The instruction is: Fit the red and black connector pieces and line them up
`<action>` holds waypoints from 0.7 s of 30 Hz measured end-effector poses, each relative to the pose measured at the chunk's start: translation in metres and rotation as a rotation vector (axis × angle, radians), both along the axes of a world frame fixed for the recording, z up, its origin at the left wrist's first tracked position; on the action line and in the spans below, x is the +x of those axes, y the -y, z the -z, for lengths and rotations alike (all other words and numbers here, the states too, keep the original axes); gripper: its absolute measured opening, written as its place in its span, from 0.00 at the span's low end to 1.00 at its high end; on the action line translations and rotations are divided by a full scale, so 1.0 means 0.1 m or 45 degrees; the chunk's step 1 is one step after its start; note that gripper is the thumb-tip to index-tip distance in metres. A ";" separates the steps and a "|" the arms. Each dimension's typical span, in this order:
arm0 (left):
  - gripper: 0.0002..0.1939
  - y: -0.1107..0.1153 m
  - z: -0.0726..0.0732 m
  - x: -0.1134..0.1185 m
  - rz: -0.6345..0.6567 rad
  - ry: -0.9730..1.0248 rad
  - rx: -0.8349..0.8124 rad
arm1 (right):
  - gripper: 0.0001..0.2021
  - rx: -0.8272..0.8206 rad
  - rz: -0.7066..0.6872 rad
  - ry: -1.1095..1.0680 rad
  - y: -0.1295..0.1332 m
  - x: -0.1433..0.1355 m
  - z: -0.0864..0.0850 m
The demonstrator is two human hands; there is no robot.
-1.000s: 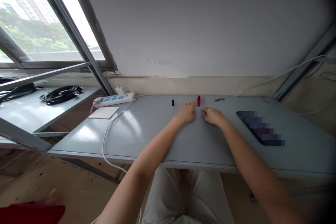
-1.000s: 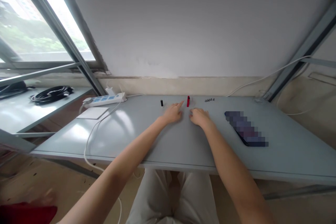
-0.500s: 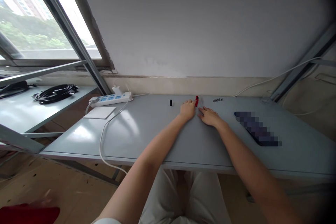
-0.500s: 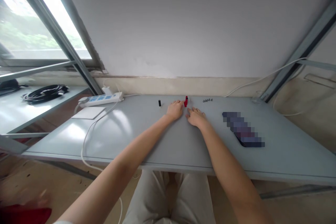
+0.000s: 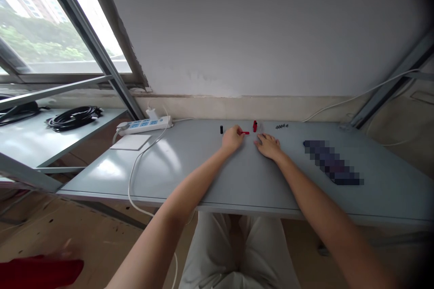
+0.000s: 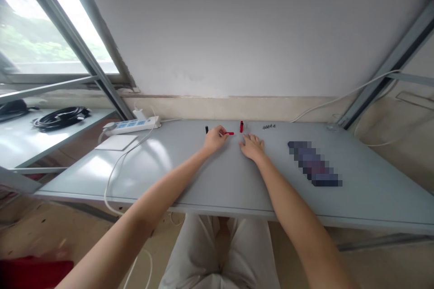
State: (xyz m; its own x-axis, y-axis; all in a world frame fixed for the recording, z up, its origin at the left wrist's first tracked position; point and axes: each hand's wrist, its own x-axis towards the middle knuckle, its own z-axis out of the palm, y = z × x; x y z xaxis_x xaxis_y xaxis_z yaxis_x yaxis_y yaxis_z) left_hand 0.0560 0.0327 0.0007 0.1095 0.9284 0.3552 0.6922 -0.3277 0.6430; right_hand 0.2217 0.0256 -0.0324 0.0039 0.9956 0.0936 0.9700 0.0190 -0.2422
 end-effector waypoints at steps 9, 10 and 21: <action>0.05 0.21 0.06 -0.18 0.008 0.523 -0.065 | 0.14 0.276 -0.070 -0.197 0.05 -0.09 -0.05; 0.05 0.21 0.06 -0.18 0.012 0.571 -0.087 | 0.12 0.337 -0.097 -0.272 0.06 -0.11 -0.07; 0.06 0.22 0.06 -0.14 0.012 0.882 -0.174 | 0.11 0.491 -0.200 -1.149 -0.04 -0.15 -0.12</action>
